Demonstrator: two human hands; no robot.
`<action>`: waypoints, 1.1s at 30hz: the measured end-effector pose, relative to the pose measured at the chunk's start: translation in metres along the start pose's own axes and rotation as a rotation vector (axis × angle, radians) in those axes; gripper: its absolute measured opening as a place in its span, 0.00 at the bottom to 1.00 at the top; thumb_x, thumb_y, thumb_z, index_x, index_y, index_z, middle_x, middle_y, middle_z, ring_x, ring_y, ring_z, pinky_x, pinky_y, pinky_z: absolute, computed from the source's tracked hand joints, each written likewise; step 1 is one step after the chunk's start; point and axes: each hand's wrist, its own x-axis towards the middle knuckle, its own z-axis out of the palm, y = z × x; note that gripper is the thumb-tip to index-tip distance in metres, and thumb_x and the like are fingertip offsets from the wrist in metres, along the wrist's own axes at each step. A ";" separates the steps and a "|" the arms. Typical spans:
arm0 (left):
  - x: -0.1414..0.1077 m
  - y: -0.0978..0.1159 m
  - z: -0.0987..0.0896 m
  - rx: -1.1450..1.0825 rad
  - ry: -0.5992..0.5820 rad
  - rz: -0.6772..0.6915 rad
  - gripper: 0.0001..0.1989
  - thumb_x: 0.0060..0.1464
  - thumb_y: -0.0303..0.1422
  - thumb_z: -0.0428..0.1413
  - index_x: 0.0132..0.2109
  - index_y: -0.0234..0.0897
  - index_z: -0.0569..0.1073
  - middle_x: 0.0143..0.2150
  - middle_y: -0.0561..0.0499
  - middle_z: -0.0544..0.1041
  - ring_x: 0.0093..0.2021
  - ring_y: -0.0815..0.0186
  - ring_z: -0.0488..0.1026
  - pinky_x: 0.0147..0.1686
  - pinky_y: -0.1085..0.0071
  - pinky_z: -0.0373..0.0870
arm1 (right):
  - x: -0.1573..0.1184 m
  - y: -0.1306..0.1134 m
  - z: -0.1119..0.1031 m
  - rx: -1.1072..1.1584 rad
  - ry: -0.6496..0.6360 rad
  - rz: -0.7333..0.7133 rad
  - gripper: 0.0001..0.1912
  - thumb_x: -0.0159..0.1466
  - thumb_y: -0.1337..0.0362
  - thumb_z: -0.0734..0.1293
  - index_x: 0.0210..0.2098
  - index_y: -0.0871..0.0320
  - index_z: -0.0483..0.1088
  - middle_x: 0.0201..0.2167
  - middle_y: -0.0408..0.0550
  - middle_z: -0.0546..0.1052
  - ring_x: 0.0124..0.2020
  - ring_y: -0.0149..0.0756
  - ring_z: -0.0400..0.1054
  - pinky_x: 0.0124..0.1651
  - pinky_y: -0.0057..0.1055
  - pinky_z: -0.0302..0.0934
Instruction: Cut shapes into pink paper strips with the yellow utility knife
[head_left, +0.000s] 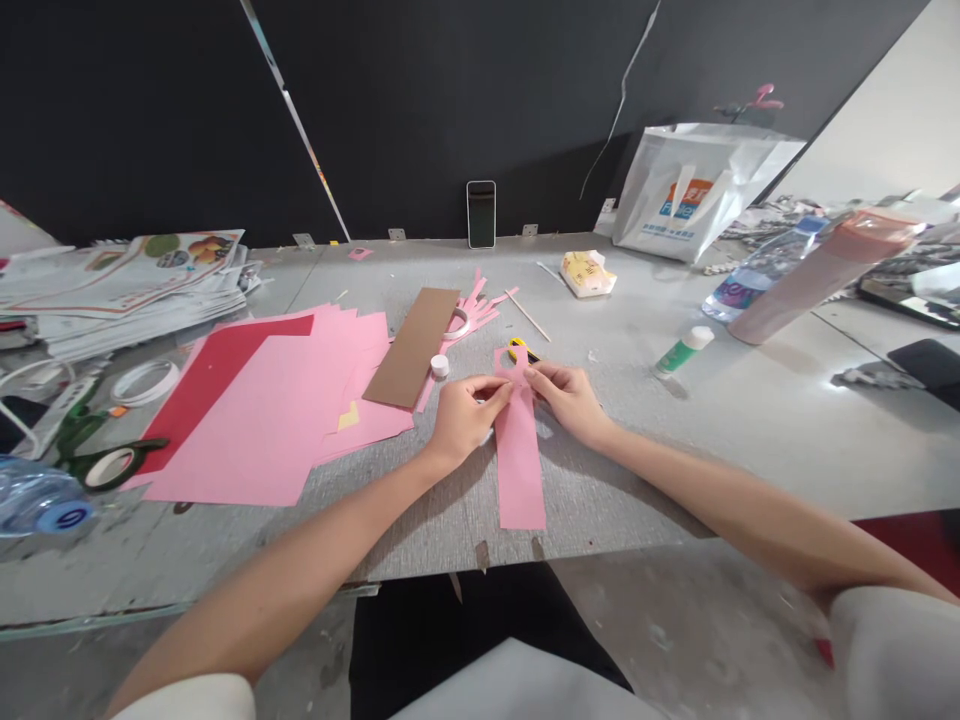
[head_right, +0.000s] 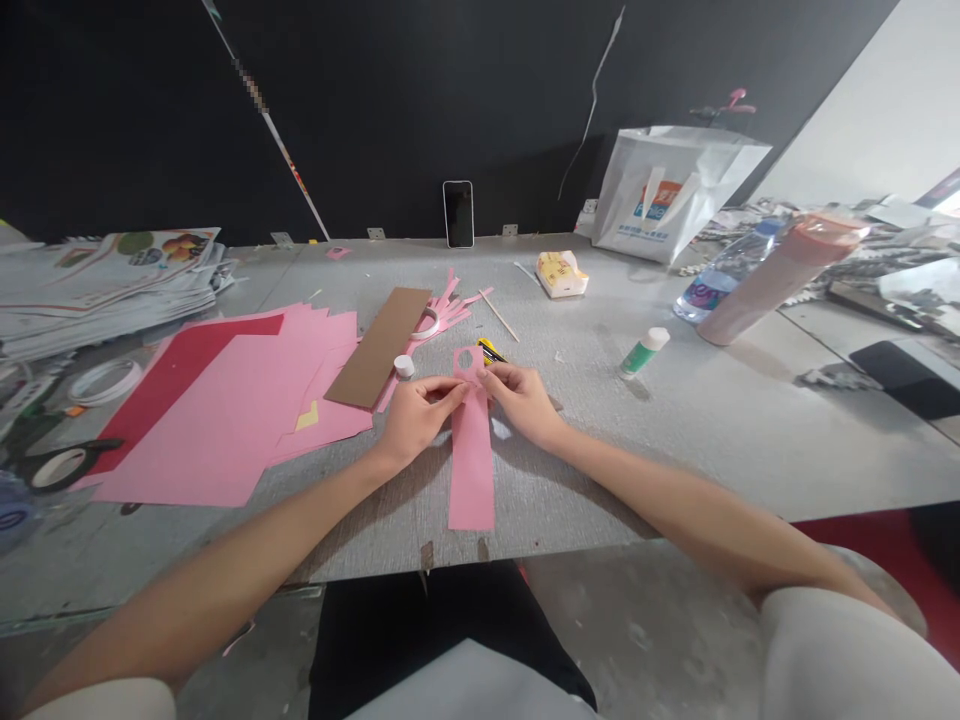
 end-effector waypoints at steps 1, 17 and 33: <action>0.001 0.000 -0.001 -0.010 0.001 -0.010 0.11 0.61 0.41 0.64 0.40 0.39 0.85 0.41 0.45 0.87 0.42 0.57 0.83 0.44 0.62 0.78 | 0.000 0.000 -0.001 -0.008 -0.015 -0.011 0.27 0.71 0.41 0.67 0.28 0.56 0.72 0.23 0.43 0.71 0.26 0.32 0.62 0.32 0.33 0.57; 0.004 -0.007 0.000 -0.060 0.025 -0.038 0.15 0.61 0.44 0.63 0.39 0.37 0.84 0.40 0.44 0.86 0.38 0.59 0.82 0.35 0.66 0.77 | -0.002 0.003 0.002 -0.128 0.020 -0.020 0.26 0.67 0.40 0.70 0.31 0.57 0.74 0.23 0.43 0.73 0.25 0.31 0.63 0.28 0.31 0.58; 0.002 -0.003 0.002 -0.078 0.073 -0.032 0.14 0.61 0.44 0.64 0.39 0.38 0.85 0.39 0.46 0.86 0.39 0.60 0.81 0.40 0.65 0.77 | -0.006 0.000 0.007 -0.037 0.092 0.016 0.23 0.67 0.42 0.72 0.34 0.57 0.78 0.27 0.46 0.78 0.27 0.33 0.69 0.31 0.31 0.63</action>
